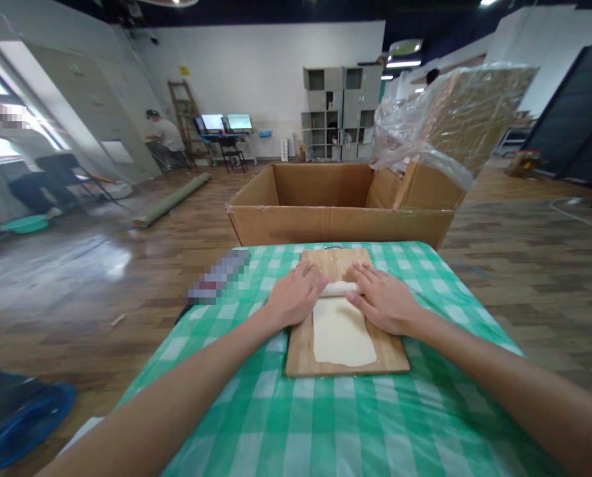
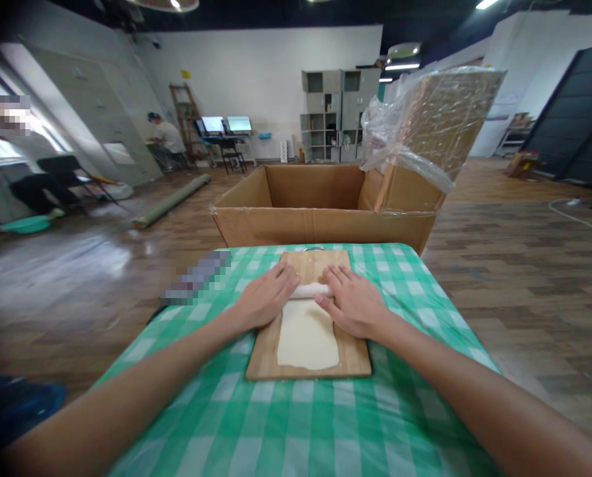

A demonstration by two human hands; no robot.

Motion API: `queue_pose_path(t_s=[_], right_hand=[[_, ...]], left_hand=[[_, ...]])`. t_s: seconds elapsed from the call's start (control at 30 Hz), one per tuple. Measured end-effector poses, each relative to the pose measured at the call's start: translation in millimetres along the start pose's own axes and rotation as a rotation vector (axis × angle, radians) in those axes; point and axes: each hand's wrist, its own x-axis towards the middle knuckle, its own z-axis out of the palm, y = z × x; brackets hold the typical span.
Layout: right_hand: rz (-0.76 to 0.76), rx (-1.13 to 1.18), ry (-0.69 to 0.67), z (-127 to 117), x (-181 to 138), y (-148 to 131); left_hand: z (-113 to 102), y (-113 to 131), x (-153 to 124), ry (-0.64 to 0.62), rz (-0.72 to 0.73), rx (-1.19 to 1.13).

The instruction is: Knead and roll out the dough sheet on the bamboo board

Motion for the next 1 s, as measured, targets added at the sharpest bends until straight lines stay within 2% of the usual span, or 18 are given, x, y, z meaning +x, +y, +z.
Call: queue_pose_path(t_s=[0.17, 0.4, 0.53, 0.7, 0.8, 0.9, 1.0], right_hand=[[-0.044, -0.038, 0.026, -4.5, -36.2, -20.1], [-0.115, -0.061, 0.065, -10.2, -73.5, -39.2], [-0.093, -0.026, 0.011, -13.6, -57.5, -28.8], [-0.011, 0.073, -0.122, -16.2, 2.1, -1.8], [0.028, 0.071, -0.158, -16.0, 23.1, 4.9], [0.035, 0.062, -0.109, -13.9, 15.5, 0.5], [-0.009, 0.048, -0.039, -12.3, -11.6, -10.0]], left_hand=[[-5.6, 19.7, -32.7, -0.002, -0.058, -0.018], [-12.8, 38.2, -67.5, 0.023, -0.016, 0.01], [-10.4, 32.6, -55.6, 0.003, -0.028, 0.014], [-11.5, 15.1, -9.5, -0.069, -0.037, 0.057], [-12.3, 9.3, 7.6, -0.09, -0.014, 0.081], [-9.1, 10.6, 3.6, -0.057, -0.048, 0.081], [-5.6, 17.1, -16.9, 0.008, -0.061, 0.032]])
